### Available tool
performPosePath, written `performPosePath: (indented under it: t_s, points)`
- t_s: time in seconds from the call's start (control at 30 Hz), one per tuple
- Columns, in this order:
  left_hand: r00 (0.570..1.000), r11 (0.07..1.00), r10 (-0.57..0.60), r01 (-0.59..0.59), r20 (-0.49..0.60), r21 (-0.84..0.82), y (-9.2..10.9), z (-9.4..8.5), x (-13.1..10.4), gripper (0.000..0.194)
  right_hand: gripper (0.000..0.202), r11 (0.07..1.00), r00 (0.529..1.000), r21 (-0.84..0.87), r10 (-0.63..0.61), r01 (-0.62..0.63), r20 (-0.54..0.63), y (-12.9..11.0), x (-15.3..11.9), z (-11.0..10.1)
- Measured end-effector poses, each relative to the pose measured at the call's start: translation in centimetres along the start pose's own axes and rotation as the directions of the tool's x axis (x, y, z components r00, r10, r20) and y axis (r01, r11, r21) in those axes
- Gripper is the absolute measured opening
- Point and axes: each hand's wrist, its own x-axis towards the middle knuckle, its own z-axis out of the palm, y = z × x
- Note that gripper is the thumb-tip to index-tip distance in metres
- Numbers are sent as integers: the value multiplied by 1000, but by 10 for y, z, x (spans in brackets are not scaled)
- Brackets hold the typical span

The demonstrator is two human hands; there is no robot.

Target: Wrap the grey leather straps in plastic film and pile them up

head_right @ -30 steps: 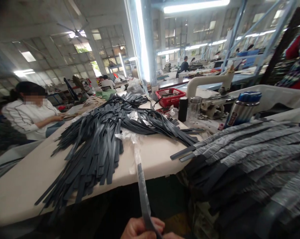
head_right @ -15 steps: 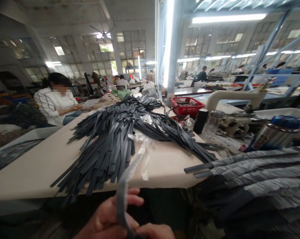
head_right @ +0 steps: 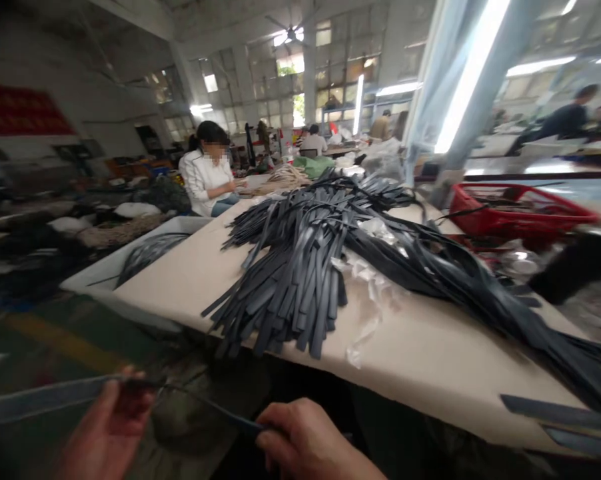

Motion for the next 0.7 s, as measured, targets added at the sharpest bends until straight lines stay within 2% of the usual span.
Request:
performPosePath:
  t_s: [0.03, 0.1, 0.2, 0.27, 0.33, 0.47, 0.6, 0.67, 0.7]
  points:
    - [995, 996, -82, 79, -62, -38, -15, -6, -4, 27, 19, 999, 1000, -31, 28, -28, 14, 0, 4, 3]
    - [978, 979, -198, 194, -65, -65, -48, -15, -8, 23, 18, 993, 997, -96, 69, -65, 39, 2, 9, 7]
    - [911, 907, -410, 403, -41, -117, -88, -25, -16, 11, 30, 970, 993, -216, 117, -109, 24, 11, 10, 9]
    - [848, 841, -530, 522, -20, -145, -102, -26, -25, 9, 36, 940, 991, -318, 131, -127, -9, 18, 7, 8]
    - [791, 781, -612, 606, 7, -152, -108, -24, -34, 8, 36, 911, 992, -394, 123, -125, -29, 24, 6, 7]
    - [718, 713, -689, 696, 95, -90, -115, -10, -49, 9, 34, 901, 993, -420, 80, -111, -90, 27, 22, 15]
    - [656, 679, -690, 733, 305, -39, -130, 0, -55, 11, 35, 939, 986, -326, 61, -109, -155, 24, 43, 25]
    - [667, 700, -661, 713, 343, -38, -134, 2, -50, 13, 28, 954, 990, -289, 50, -87, -131, 25, 39, 21]
    - [692, 719, -648, 694, 317, -44, -134, 2, -45, 13, 25, 956, 992, -283, 48, -81, -120, 27, 32, 16]
